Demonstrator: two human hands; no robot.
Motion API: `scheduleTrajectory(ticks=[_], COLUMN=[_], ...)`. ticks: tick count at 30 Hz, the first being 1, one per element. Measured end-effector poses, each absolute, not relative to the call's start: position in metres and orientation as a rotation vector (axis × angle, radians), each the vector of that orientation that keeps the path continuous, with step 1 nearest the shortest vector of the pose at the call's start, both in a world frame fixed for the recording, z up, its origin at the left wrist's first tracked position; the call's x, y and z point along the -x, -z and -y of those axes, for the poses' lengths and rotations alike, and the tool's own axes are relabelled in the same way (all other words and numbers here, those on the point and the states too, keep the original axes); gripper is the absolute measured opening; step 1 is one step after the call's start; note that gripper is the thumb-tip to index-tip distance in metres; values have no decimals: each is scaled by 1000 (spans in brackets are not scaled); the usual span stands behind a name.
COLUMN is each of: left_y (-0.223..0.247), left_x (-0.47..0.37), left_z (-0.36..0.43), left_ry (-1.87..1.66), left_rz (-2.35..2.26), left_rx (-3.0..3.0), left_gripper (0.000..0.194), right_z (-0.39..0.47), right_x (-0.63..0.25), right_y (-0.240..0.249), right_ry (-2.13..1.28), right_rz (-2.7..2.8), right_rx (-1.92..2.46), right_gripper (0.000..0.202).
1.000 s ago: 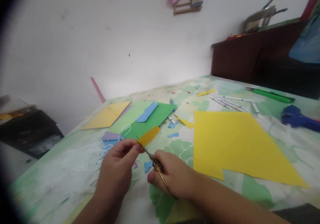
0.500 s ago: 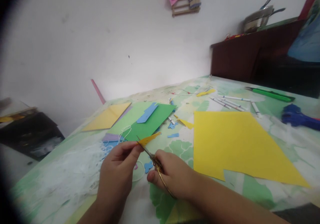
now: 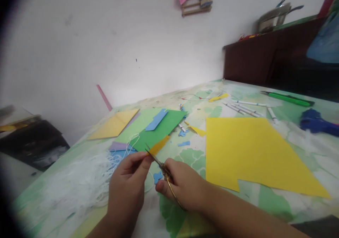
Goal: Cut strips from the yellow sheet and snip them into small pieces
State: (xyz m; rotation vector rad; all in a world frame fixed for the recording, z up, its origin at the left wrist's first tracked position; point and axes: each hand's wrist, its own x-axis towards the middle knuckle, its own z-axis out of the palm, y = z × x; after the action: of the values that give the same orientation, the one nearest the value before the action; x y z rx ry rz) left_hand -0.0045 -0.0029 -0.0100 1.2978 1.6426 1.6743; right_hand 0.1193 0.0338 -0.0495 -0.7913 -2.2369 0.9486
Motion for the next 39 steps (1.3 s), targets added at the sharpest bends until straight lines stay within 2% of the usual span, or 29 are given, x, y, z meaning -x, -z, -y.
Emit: scheduleTrajectory(ticks=[14,39], left_y=[7,-2], left_x=[5,7], left_z=[3,-1], left_ry=[-1554,-1451], left_rz=[-1593,-1483], left_rx=[-1227,-1153], left_gripper=[8,8], right_z=[-34,-38], right_x=[-120,-119], right_y=[51,53], right_ry=[-913,-823], right_rz=[2253,2231], right_rx=[844,922], right_gripper=[38,50])
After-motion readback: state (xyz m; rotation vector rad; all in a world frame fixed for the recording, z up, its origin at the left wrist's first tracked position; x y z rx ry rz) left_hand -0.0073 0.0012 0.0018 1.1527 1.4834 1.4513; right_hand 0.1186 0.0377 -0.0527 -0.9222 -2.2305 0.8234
